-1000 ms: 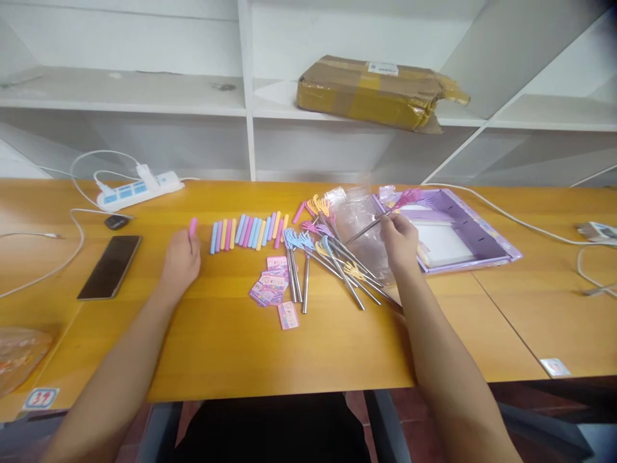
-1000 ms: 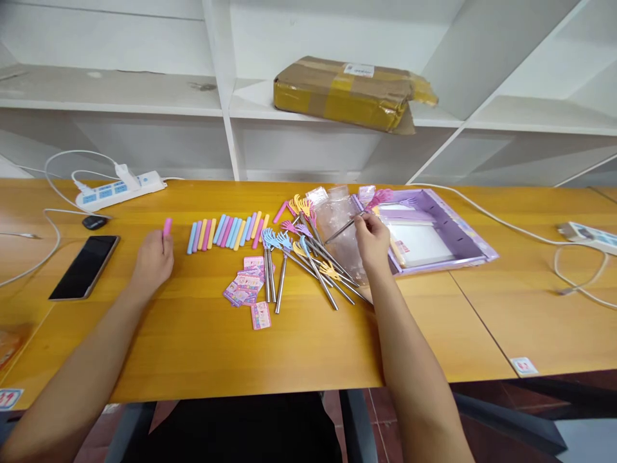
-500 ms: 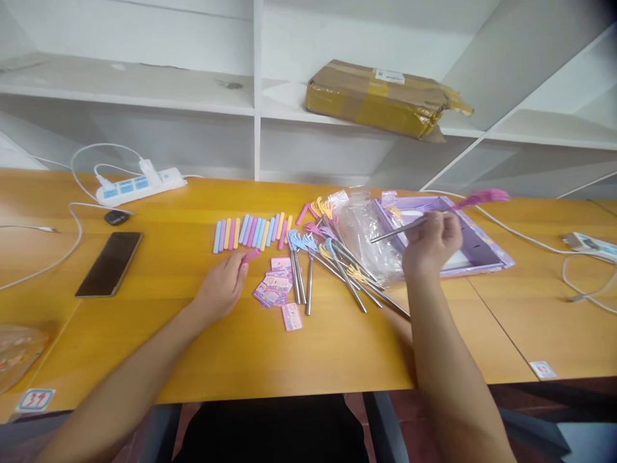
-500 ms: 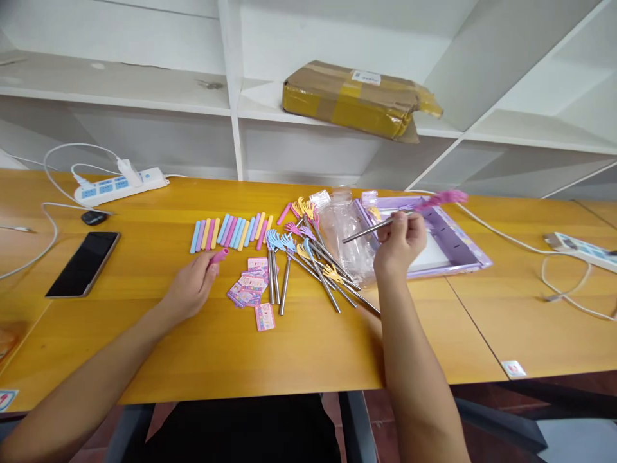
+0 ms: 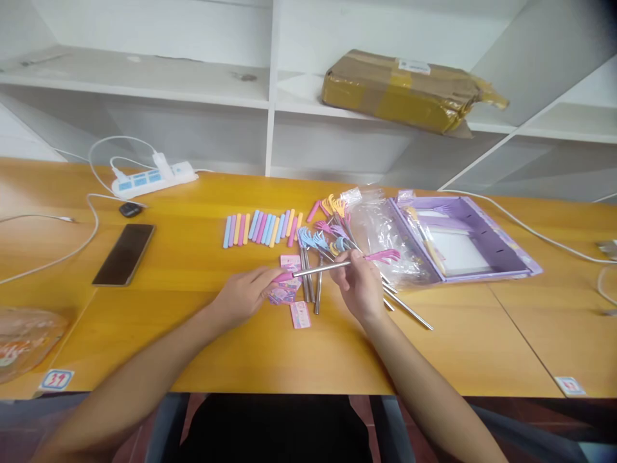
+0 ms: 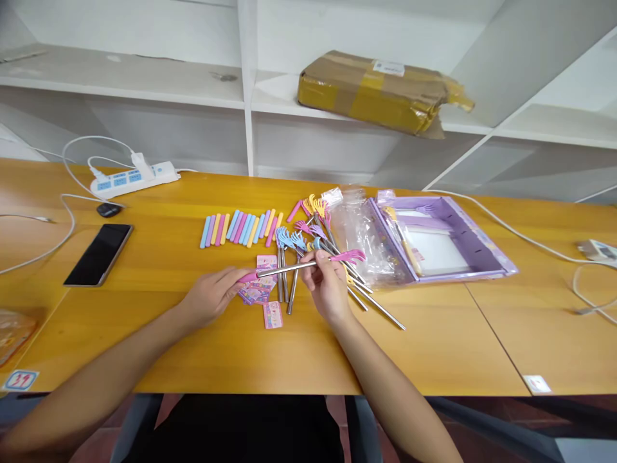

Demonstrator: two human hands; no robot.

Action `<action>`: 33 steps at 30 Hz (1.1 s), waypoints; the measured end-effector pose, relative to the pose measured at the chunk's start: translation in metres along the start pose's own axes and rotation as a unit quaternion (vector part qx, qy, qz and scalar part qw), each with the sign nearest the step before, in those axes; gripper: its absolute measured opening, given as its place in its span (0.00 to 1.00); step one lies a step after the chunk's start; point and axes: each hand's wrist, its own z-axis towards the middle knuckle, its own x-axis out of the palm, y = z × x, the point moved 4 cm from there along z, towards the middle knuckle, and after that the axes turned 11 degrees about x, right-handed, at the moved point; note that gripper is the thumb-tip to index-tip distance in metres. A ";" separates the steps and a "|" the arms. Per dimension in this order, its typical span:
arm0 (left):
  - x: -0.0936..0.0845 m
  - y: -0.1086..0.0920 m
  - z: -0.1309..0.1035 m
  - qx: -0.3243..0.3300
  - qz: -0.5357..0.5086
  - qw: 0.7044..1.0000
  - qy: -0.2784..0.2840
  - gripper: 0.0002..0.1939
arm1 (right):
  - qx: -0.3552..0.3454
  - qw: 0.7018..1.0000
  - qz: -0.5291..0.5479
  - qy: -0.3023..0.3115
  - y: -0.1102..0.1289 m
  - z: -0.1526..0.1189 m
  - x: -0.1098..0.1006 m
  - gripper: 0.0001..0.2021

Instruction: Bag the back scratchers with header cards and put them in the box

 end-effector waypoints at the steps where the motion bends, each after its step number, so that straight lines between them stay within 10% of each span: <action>1: 0.000 -0.001 0.000 0.007 0.008 1.000 0.003 0.20 | 0.002 1.000 -0.001 0.002 -0.001 0.001 -0.003 0.19; 18: -0.011 -0.008 -0.001 0.040 0.128 0.990 -0.051 0.14 | 0.031 0.996 -0.047 0.069 -0.014 -0.005 -0.001 0.22; 28: 0.004 -0.019 -0.001 0.033 0.034 0.996 -0.070 0.14 | 0.073 0.975 -0.072 0.198 -0.033 -0.024 0.039 0.24; 33: 0.003 -0.009 0.001 -0.020 -0.040 0.996 -0.082 0.14 | 0.025 0.990 -0.079 0.114 -0.015 -0.004 0.012 0.21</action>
